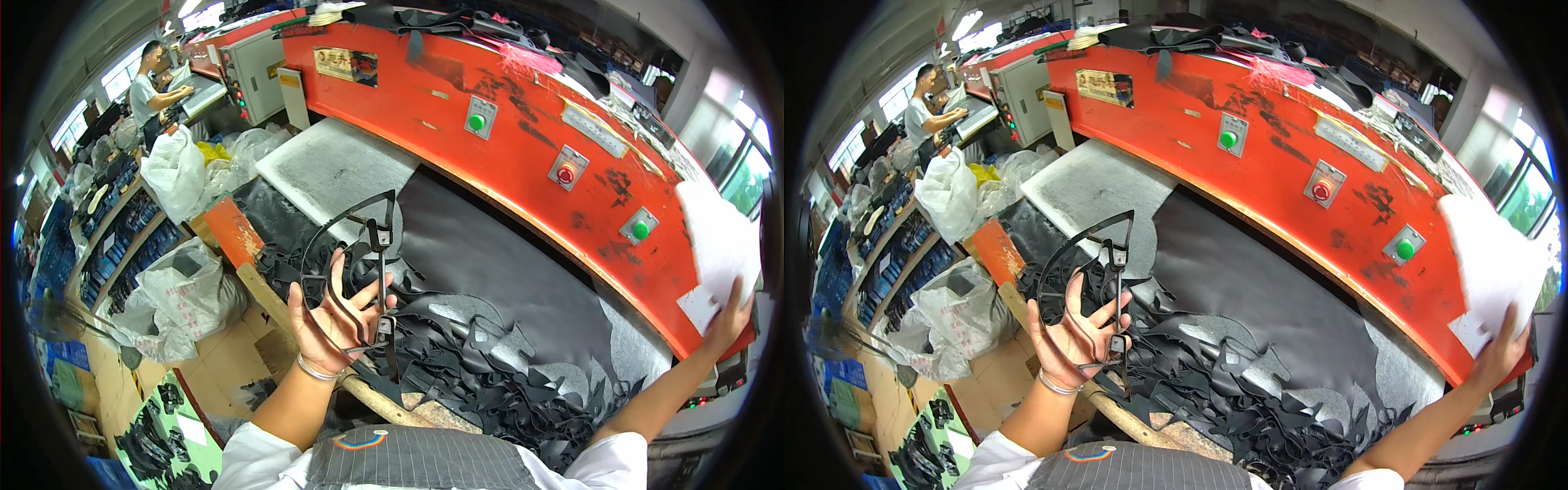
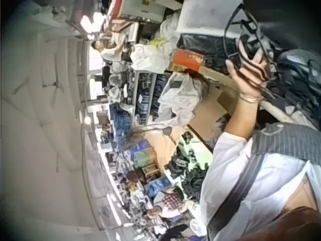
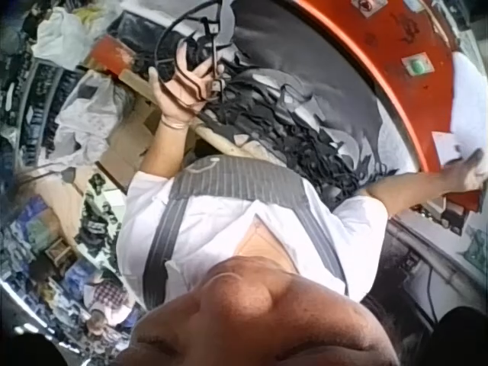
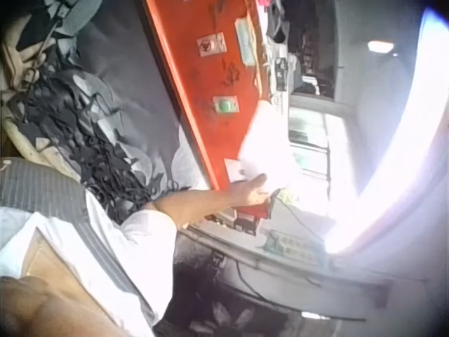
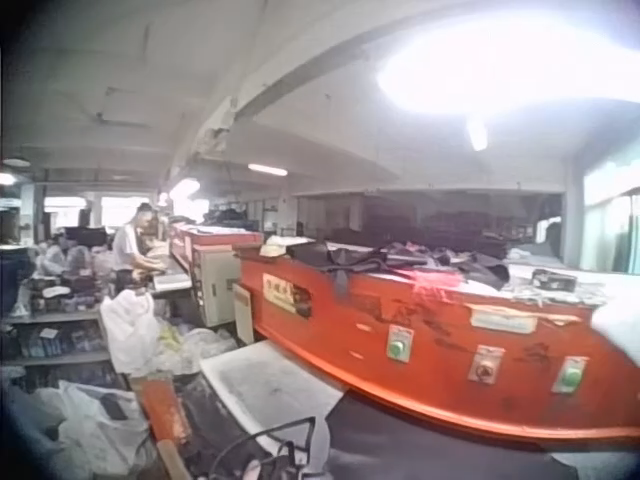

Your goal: Cutting shoe components from leather sheets using a manual die press machine.

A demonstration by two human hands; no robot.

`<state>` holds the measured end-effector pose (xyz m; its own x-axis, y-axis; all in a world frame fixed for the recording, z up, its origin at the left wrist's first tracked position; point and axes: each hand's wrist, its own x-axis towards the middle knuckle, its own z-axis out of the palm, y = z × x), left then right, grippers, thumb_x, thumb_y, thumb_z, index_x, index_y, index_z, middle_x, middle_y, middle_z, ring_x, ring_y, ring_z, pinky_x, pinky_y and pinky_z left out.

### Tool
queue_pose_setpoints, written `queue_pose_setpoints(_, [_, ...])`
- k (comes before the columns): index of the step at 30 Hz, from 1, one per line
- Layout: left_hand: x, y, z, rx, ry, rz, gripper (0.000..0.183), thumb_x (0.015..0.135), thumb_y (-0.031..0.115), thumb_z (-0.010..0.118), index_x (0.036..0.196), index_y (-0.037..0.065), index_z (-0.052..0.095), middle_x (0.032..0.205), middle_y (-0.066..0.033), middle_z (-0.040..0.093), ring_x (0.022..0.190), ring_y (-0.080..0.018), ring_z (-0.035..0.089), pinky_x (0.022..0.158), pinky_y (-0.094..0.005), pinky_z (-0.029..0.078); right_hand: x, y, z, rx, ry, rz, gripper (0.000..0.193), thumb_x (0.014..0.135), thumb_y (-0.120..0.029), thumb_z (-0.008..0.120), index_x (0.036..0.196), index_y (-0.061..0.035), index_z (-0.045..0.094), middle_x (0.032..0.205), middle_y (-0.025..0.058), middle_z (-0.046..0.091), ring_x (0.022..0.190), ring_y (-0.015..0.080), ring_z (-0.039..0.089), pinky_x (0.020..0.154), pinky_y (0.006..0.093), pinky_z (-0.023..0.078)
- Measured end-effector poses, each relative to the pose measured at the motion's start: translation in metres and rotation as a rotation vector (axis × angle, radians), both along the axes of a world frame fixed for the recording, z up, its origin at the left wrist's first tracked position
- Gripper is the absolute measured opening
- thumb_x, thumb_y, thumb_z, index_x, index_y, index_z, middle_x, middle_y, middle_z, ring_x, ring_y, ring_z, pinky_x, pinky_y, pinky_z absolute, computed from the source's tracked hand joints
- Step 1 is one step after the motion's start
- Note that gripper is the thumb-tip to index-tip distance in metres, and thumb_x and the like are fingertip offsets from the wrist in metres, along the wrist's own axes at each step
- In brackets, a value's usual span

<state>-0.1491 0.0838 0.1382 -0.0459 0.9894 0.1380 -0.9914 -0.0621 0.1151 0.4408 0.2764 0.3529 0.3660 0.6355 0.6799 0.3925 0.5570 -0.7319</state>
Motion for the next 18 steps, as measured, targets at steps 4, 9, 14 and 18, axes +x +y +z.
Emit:
queue_pose_setpoints(4, [0.022,0.016,-0.001,-0.023,-0.038,-0.086,0.078,0.077,0.070,0.061,0.146,0.042,0.035,0.151,-0.0292,0.024,0.125,-0.0498,0.043,0.085,-0.0524,0.055,-0.131,-0.052,-0.145,-0.166,0.280,0.600,0.060,0.085,-0.028,0.064,0.133,0.0047,0.048,0.127,0.0155,0.058,0.114,0.0285,0.058,0.098,0.0449,0.046])
queue_pose_setpoints(9, [0.059,0.022,0.006,-0.057,0.157,-0.128,0.085,0.078,0.075,0.054,0.150,0.039,0.027,0.151,-0.0341,0.020,0.130,-0.0519,0.037,0.100,-0.0574,0.044,-0.302,-0.124,-0.222,-0.894,0.611,1.066,0.038,0.080,-0.020,0.075,0.107,-0.0002,0.057,0.086,0.0091,0.064,0.062,0.0159,0.061,0.049,0.0289,0.049])
queue_pose_setpoints(14, [0.073,0.008,-0.010,0.022,0.210,-0.272,0.102,0.070,0.076,0.062,0.153,0.029,0.024,0.154,-0.0234,0.023,0.126,-0.0513,0.041,0.100,-0.0579,0.044,-0.309,-0.074,-0.207,-0.738,0.742,0.888,0.031,0.092,-0.025,0.063,0.107,0.0000,0.053,0.079,0.0080,0.063,0.048,0.0125,0.057,0.035,0.0233,0.040])
queue_pose_setpoints(18, [0.080,0.007,-0.004,0.060,0.104,-0.378,0.093,0.066,0.074,0.069,0.146,0.043,0.033,0.152,-0.0312,0.013,0.121,-0.0486,0.046,0.088,-0.0485,0.054,-0.309,-0.042,-0.197,-0.590,0.945,0.713,0.031,0.096,-0.031,0.058,0.105,-0.0014,0.054,0.080,0.0069,0.063,0.051,0.0106,0.055,0.036,0.0217,0.037])
